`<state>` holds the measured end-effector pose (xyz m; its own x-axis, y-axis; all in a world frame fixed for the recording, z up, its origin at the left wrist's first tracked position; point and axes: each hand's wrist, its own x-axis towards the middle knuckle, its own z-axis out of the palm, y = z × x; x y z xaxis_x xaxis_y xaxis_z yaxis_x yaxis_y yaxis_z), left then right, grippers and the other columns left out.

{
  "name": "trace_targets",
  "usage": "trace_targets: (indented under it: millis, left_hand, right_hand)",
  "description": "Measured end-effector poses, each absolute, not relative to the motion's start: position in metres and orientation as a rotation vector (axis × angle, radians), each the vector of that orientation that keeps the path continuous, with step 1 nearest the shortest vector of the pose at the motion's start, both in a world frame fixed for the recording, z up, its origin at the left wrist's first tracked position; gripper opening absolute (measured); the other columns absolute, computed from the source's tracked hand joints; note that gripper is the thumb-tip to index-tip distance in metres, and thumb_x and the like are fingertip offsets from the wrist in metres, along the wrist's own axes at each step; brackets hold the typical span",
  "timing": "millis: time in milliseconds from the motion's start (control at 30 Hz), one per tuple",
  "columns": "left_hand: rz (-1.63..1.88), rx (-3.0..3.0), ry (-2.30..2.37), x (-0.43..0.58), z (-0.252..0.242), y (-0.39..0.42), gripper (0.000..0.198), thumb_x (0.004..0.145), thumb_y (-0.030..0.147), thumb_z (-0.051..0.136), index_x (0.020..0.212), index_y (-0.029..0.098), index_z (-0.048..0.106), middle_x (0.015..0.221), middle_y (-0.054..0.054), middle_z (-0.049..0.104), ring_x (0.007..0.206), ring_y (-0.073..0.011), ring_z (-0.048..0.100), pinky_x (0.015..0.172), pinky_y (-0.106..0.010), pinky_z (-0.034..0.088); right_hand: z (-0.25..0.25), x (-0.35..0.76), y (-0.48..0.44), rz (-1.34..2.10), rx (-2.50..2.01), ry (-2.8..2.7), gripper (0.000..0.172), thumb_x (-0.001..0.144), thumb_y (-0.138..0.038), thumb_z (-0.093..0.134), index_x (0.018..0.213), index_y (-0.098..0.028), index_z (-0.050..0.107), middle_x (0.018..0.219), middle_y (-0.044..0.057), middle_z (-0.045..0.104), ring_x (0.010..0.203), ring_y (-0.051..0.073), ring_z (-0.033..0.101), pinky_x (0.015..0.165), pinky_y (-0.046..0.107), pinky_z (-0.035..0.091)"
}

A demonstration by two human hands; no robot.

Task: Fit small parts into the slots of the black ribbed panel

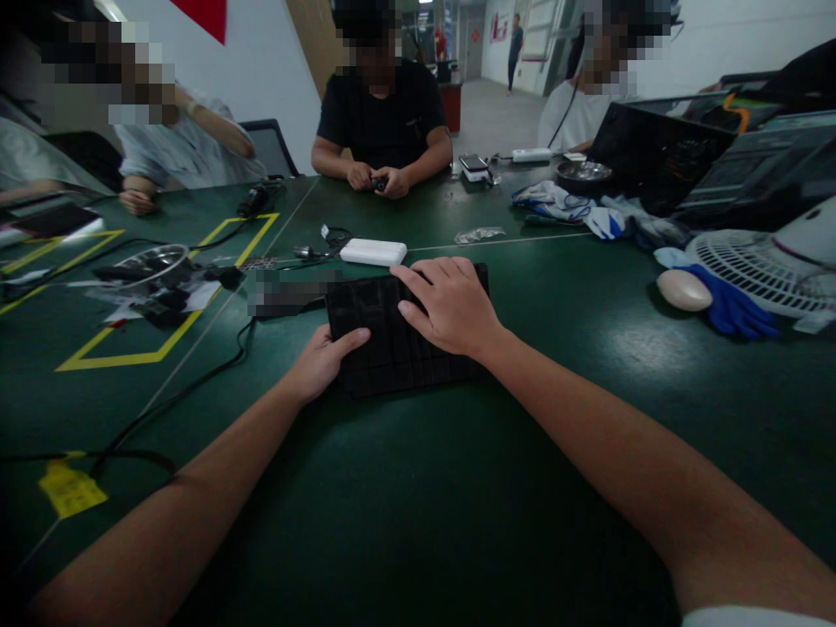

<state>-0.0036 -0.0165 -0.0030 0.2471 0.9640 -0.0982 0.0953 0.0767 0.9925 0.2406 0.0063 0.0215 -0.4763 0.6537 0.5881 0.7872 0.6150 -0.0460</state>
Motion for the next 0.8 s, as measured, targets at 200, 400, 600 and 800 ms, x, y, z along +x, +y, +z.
trace_targets:
  millis: [200, 400, 600, 800]
  left_hand:
    - [0.921, 1.327, 1.11, -0.0026, -0.0021, -0.0164, 0.051, 0.075, 0.053, 0.082, 0.108, 0.015, 0.075, 0.108, -0.011, 0.079, 0.107, -0.0336, 0.073, 0.097, -0.047, 0.056]
    - [0.924, 1.338, 1.125, -0.0026, -0.003, -0.0163, 0.051, 0.075, 0.054, 0.081, 0.108, 0.014, 0.075, 0.112, -0.013, 0.078, 0.106, -0.0343, 0.073, 0.096, -0.048, 0.057]
    - [0.93, 1.303, 1.1, -0.0024, -0.0019, -0.0167, 0.052, 0.075, 0.052, 0.083, 0.109, 0.014, 0.075, 0.108, -0.011, 0.079, 0.105, -0.0328, 0.073, 0.097, -0.046, 0.056]
    - [0.937, 1.287, 1.111, -0.0028, -0.0033, -0.0159, 0.05, 0.074, 0.052, 0.084, 0.106, 0.015, 0.076, 0.108, -0.011, 0.079, 0.1, -0.0306, 0.074, 0.095, -0.044, 0.057]
  right_hand:
    - [0.0225, 0.2415, 0.0055, -0.299, -1.112, -2.277, 0.054, 0.099, -0.042, 0.045, 0.146, -0.017, 0.054, 0.13, 0.013, 0.066, 0.117, 0.032, 0.055, 0.1, 0.046, 0.033]
    - [0.0213, 0.2416, 0.0064, -0.276, -1.114, -2.279, 0.055, 0.098, -0.041, 0.045, 0.147, -0.017, 0.053, 0.132, 0.014, 0.064, 0.119, 0.033, 0.053, 0.1, 0.047, 0.032]
    - [0.022, 0.2414, 0.0059, -0.291, -1.117, -2.282, 0.055, 0.098, -0.041, 0.043, 0.147, -0.017, 0.053, 0.132, 0.014, 0.065, 0.118, 0.032, 0.053, 0.1, 0.047, 0.032]
    - [0.0226, 0.2414, 0.0052, -0.286, -1.12, -2.282, 0.055, 0.098, -0.041, 0.042, 0.146, -0.017, 0.053, 0.131, 0.014, 0.065, 0.118, 0.032, 0.053, 0.1, 0.047, 0.032]
